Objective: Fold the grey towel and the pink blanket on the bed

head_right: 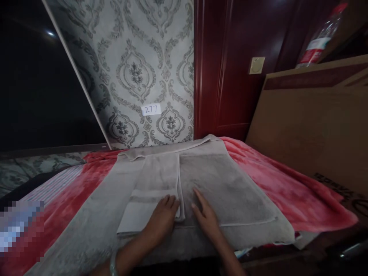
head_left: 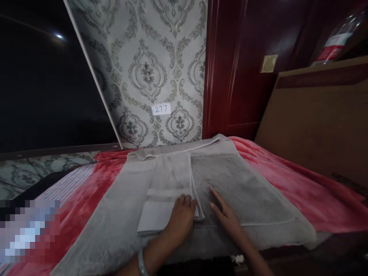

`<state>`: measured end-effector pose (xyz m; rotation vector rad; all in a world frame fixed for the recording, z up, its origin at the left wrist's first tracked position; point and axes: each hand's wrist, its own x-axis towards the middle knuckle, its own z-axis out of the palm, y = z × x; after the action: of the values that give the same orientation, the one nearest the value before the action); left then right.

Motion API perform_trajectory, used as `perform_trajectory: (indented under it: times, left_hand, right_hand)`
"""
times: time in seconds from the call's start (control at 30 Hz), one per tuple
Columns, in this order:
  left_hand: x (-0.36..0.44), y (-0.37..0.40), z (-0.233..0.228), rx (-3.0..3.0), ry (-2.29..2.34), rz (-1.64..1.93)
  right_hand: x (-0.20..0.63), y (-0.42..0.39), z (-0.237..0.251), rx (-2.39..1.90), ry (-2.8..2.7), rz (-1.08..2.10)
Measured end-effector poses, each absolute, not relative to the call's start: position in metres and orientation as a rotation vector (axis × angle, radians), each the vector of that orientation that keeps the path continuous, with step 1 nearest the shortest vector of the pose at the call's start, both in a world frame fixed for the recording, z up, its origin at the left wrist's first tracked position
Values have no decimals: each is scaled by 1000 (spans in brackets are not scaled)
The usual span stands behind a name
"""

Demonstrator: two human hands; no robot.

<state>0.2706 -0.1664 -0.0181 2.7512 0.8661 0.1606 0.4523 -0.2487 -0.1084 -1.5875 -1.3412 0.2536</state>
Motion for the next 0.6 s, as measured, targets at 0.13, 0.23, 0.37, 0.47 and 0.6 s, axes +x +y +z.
perform_trajectory:
  times: [0.13, 0.23, 0.37, 0.47, 0.6]
  left_hand:
    - [256, -170, -36, 2783, 876, 147]
    - [247, -162, -33, 2717, 854, 252]
    - [246, -157, -26, 2631, 845, 371]
    - [246, -160, -26, 2676, 877, 340]
    - [241, -164, -46, 2845, 894, 315]
  right_hand:
    - [466, -240, -94, -1454, -1236, 554]
    - [474, -219, -78, -1394, -1170, 702]
    - [480, -173, -51, -1467, -960, 920]
    - [483, -134, -36, -1562, -894, 946]
    - [477, -90, -29, -1678, -918, 882]
